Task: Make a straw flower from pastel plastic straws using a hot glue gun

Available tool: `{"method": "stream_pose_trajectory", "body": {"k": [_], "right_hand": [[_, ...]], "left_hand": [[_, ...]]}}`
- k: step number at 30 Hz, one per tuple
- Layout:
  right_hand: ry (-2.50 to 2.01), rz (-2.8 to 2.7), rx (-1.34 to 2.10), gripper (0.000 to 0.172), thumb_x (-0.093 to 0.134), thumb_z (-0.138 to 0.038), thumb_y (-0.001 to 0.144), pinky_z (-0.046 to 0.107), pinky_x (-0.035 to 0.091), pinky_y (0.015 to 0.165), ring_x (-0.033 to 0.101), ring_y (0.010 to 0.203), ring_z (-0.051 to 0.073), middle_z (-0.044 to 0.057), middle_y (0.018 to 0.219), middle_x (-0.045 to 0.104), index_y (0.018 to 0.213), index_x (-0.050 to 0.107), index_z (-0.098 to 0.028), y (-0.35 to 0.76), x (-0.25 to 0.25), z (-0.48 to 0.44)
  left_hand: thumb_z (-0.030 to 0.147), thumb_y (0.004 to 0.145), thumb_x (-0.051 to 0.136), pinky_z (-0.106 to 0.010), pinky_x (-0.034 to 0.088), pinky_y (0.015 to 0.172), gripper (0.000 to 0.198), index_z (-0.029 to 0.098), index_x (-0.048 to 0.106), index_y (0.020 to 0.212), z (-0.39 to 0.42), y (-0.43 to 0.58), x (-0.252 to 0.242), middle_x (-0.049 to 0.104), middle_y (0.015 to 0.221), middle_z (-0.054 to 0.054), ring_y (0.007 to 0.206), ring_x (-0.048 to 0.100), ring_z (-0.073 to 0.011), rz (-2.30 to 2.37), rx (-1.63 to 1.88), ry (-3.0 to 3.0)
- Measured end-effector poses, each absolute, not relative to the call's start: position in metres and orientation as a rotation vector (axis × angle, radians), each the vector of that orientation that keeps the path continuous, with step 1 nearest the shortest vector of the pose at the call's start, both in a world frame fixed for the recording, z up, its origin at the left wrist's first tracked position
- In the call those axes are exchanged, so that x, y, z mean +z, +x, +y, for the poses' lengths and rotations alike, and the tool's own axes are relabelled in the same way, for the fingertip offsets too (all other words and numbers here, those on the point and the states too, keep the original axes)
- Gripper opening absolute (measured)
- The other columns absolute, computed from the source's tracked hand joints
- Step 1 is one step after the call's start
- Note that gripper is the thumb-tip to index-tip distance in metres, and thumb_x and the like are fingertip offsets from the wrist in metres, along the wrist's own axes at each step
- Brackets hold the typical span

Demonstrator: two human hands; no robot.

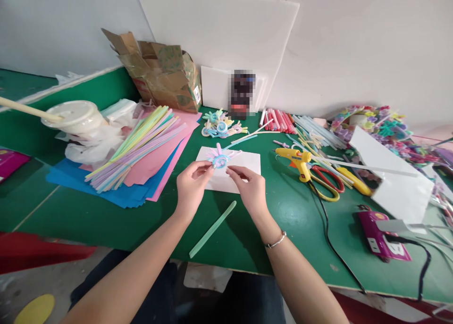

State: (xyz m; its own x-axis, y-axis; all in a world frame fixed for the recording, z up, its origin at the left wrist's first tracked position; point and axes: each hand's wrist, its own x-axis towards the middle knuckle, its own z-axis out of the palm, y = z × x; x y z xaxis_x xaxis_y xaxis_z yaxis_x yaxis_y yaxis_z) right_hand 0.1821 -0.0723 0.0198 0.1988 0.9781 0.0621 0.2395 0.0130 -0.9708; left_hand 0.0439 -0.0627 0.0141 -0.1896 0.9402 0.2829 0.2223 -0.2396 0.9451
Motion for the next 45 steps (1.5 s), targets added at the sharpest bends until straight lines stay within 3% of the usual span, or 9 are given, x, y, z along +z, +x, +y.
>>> {"method": "stream_pose_trajectory", "body": {"k": [4,9,16,21,35,41,45], "right_hand": [[-1.256,-1.211,1.12,0.035,0.072,-0.04,0.069,0.039,0.053,0.085,0.068,0.091,0.022,0.004,0.094,0.074,0.1,0.072,-0.023,0.179,0.018,-0.073],[-1.156,-1.147,1.19,0.025,0.073,-0.04,0.068,0.039,0.054,0.084,0.067,0.088,0.022,0.002,0.088,0.074,0.084,0.074,-0.021,0.176,0.011,-0.072],[-1.054,-0.854,1.382,0.028,0.075,-0.046,0.064,0.035,0.057,0.076,0.069,0.077,0.018,0.003,0.079,0.074,0.077,0.075,-0.022,0.176,0.012,-0.068],[-1.059,-0.86,1.426,0.03,0.077,-0.047,0.061,0.033,0.057,0.076,0.069,0.077,0.018,0.005,0.08,0.074,0.078,0.075,-0.021,0.176,0.013,-0.067],[-1.128,-0.95,1.378,0.036,0.075,-0.049,0.063,0.04,0.057,0.079,0.069,0.077,0.02,0.006,0.081,0.074,0.081,0.075,-0.018,0.175,0.008,-0.066],[-1.195,-0.988,1.332,0.048,0.07,-0.055,0.066,0.036,0.057,0.072,0.067,0.076,0.018,0.008,0.084,0.073,0.094,0.072,-0.016,0.178,0.008,-0.064],[-1.226,-1.036,1.334,0.049,0.068,-0.056,0.067,0.033,0.055,0.066,0.065,0.071,0.017,0.008,0.079,0.072,0.094,0.071,-0.016,0.179,0.007,-0.063]], "left_hand": [[0.018,0.086,0.056,-0.029,0.052,0.078,0.008,0.021,0.063,0.086,-0.068,0.042,0.014,0.07,0.085,-0.003,0.081,0.066,-0.0158,1.412,1.596,2.016],[0.018,0.09,0.051,-0.031,0.05,0.084,0.013,0.021,0.063,0.092,-0.07,0.042,0.01,0.071,0.09,-0.005,0.088,0.067,-0.0176,1.281,1.482,2.381],[0.021,0.087,0.055,-0.027,0.053,0.078,0.01,0.021,0.063,0.093,-0.066,0.044,0.017,0.07,0.09,-0.003,0.081,0.066,-0.0137,1.255,1.546,1.861],[0.023,0.079,0.062,-0.025,0.054,0.074,0.012,0.02,0.068,0.088,-0.058,0.041,0.016,0.069,0.093,-0.004,0.088,0.065,-0.0161,1.231,1.445,1.479],[0.027,0.067,0.068,-0.029,0.052,0.075,0.014,0.017,0.068,0.076,-0.051,0.042,0.011,0.072,0.08,-0.004,0.078,0.067,-0.0182,1.225,1.318,1.146],[0.029,0.063,0.072,-0.03,0.051,0.075,0.022,0.015,0.069,0.08,0.009,0.016,0.013,0.072,0.075,-0.005,0.076,0.067,-0.0188,1.415,1.38,1.084],[0.02,0.06,0.072,-0.029,0.05,0.075,0.012,0.014,0.069,0.07,0.066,0.002,0.01,0.071,0.068,-0.004,0.073,0.066,-0.018,1.544,1.307,1.13]]}}
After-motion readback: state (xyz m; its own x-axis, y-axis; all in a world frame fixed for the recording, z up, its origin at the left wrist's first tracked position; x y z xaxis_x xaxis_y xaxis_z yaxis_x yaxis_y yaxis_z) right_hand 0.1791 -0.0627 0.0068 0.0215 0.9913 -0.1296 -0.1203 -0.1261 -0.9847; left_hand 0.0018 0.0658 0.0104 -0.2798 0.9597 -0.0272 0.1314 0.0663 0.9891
